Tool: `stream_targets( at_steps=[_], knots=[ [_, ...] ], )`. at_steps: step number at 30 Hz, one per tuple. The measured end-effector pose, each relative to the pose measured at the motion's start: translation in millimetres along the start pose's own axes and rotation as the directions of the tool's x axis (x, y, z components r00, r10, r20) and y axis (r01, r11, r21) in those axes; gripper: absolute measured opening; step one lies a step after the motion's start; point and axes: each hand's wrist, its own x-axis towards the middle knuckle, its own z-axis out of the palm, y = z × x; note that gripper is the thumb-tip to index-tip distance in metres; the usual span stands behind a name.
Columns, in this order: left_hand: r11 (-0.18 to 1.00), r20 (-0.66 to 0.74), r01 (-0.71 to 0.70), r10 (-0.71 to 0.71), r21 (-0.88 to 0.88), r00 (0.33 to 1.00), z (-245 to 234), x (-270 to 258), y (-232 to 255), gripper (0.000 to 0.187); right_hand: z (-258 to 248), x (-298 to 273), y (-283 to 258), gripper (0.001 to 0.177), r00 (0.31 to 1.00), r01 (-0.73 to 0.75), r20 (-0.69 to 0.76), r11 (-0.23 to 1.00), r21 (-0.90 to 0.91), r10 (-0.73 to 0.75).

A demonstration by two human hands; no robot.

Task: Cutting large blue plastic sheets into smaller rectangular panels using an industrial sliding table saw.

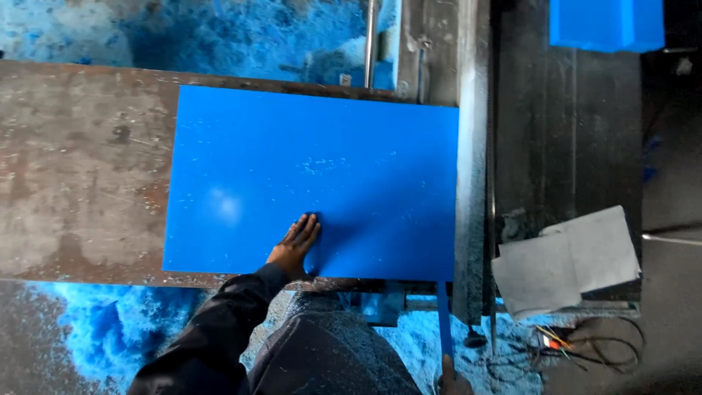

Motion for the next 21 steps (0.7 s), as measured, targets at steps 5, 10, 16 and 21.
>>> stream_targets(
  at_steps=[5, 10, 16, 21],
  knots=[
    [1.000, 0.004, 0.022, -0.022, -0.009, 1.000, -20, 1, 10, 0.150, -65, 54, -68, 0.095, 0.625, -0.773, 0.473, 0.579, 0.260, 0.621],
    [0.996, 0.075, 0.078, -0.080, 0.033, 0.994, -23, -1, 10, 0.148, -163, 65, -154, 0.078, 0.549, -0.827, 0.553, 0.316, 0.464, 0.626],
    [0.989, 0.117, 0.110, -0.121, 0.100, 0.986, -23, 1, 11, 0.151, -151, 60, -155, 0.083, 0.632, -0.762, 0.468, 0.386, 0.520, 0.617],
    [0.989, 0.096, 0.102, -0.112, 0.107, 0.989, -15, 2, 9, 0.152, -160, 60, -156, 0.077, 0.627, -0.758, 0.506, 0.314, 0.572, 0.592]
  ],
)
